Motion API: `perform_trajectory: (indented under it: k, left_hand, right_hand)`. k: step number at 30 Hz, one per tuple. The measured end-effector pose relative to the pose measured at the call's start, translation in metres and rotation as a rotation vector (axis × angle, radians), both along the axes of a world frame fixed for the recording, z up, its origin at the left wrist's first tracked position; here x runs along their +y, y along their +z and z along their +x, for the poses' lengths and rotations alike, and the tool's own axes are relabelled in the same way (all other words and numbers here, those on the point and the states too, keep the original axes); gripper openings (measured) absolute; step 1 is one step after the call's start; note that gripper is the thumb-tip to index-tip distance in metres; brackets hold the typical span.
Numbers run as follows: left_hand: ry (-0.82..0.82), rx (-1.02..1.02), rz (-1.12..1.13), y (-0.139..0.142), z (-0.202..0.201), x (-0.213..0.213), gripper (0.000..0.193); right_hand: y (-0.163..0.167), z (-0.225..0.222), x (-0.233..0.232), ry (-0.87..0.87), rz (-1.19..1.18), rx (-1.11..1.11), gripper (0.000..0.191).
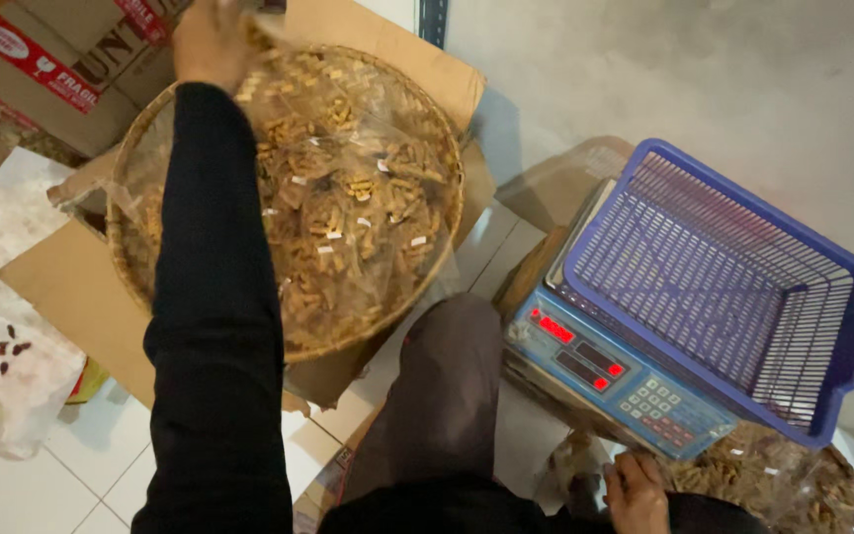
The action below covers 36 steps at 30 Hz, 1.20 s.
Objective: The person sits on the floor and fills clear plastic bags with dried food pieces taken from large woven baskets. They place each filled bag on a digital scale with a basket on top to weigh it, press the scale buttons, then set filled bags on a round tray beside them.
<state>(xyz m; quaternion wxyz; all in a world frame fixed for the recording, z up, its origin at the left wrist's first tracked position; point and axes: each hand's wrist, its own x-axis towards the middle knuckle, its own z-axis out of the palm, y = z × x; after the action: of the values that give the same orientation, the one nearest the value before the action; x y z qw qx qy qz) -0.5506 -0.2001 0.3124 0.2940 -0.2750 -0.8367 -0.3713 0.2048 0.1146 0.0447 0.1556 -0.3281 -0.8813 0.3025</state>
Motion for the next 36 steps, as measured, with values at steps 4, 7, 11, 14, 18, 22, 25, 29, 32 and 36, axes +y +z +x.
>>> perform_trajectory:
  k: [4, 7, 11, 14, 18, 22, 25, 29, 32, 36]
  left_hand:
    - [0.149, -0.198, 0.114, -0.022, -0.001, -0.025, 0.028]
    - [0.196, -0.262, 0.064, -0.042, -0.005, -0.032, 0.025]
    - [0.318, -0.527, 0.064, -0.073, -0.013, -0.038, 0.028]
    - [0.328, -0.397, -0.104, -0.078, -0.015, -0.039, 0.028]
    - [0.14, -0.037, 0.02, -0.063, 0.023, -0.022, 0.042]
    - [-0.373, -0.244, 0.11, -0.054, 0.176, 0.019, 0.014]
    - [-0.798, -0.994, 0.323, -0.081, 0.321, 0.07, 0.027]
    - [-1.189, -1.11, -0.173, -0.148, 0.441, 0.142, 0.045]
    - [-1.288, -1.32, 0.04, -0.209, 0.495, 0.18, 0.045]
    - [-1.081, -2.064, -0.032, -0.268, 0.532, 0.188, 0.049]
  right_hand:
    - [-0.012, 0.006, 0.007, -0.008, 0.086, -0.006, 0.02]
    - [-0.012, 0.004, 0.01, 0.046, 0.189, -0.01, 0.02]
    - [0.0, -0.006, 0.007, 0.125, 0.28, 0.045, 0.02]
    - [0.022, -0.016, -0.002, -0.128, -0.102, -0.215, 0.02]
    - [0.073, -0.024, -0.015, 0.074, 0.161, 0.013, 0.017]
    - [0.132, -0.029, -0.035, -0.071, -0.017, -0.033, 0.012]
    - [0.177, -0.029, -0.048, 0.02, 0.023, 0.118, 0.014]
    - [0.225, -0.018, -0.065, -0.025, -0.098, 0.187, 0.013]
    - [0.242, -0.009, -0.069, 0.0, -0.067, 0.303, 0.007]
    - [0.242, -0.006, -0.067, 0.033, -0.146, 0.342, 0.006]
